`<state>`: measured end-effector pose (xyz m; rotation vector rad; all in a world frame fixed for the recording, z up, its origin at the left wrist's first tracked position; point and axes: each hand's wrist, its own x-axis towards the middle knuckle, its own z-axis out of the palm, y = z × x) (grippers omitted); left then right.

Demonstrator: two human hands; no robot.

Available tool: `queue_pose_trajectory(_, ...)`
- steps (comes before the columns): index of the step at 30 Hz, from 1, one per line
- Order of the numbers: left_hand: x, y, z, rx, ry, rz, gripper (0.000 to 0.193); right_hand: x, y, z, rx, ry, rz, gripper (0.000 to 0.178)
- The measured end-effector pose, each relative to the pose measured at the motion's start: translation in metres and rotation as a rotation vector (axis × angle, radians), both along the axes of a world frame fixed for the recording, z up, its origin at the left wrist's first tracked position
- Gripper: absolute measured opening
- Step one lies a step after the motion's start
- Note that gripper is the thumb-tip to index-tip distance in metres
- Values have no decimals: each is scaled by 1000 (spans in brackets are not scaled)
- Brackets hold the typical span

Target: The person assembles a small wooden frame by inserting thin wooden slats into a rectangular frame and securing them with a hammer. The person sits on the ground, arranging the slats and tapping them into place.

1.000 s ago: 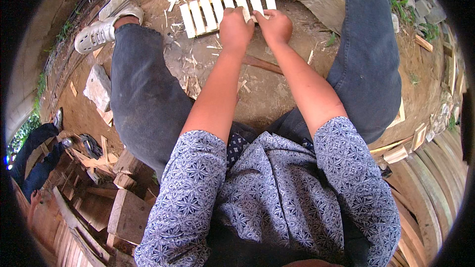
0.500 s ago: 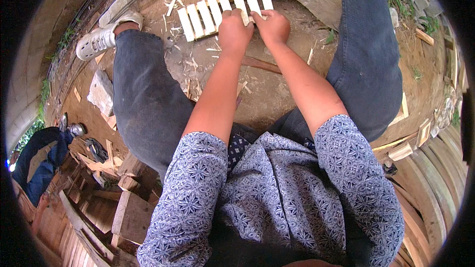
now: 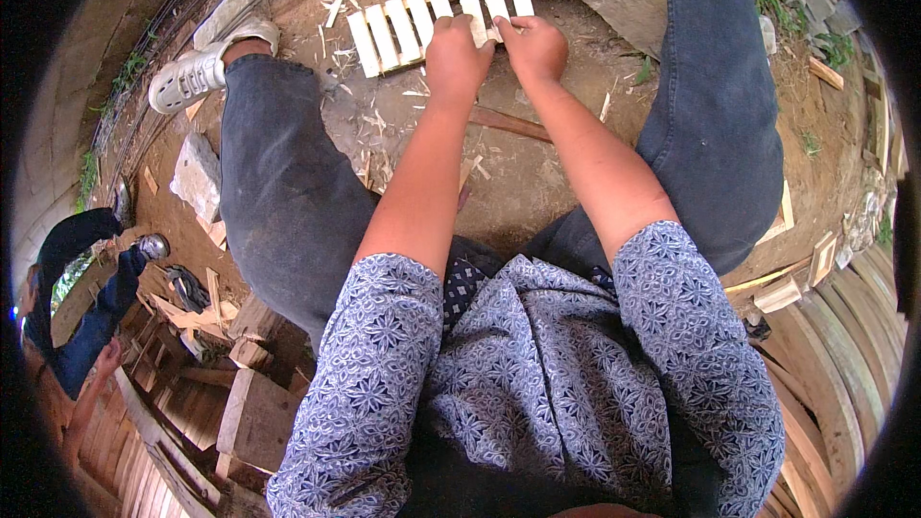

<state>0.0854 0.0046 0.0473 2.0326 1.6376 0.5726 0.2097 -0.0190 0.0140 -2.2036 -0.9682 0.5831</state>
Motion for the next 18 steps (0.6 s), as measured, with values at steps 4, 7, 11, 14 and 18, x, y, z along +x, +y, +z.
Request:
queue_pose_trajectory(4, -1, 0, 0, -10, 28, 2, 43, -5, -2, 10, -15, -39, 26, 42)
queue_pose_trajectory(7, 0, -2, 5, -34, 31, 8, 44, -5, -2, 7, 19, -71, 21, 42)
queue_pose_trajectory(11, -7, -6, 2, 17, 62, 8, 46, -7, -1, 7, 21, -84, 12, 42)
queue_pose_trajectory(14, -14, -6, 2, 48, 51, 43, 46, -7, 0, 1, 5, -141, 14, 44)
queue_pose_trajectory(18, -25, -3, 6, 39, 79, 97, 42, -3, 2, -4, 15, -154, 15, 46)
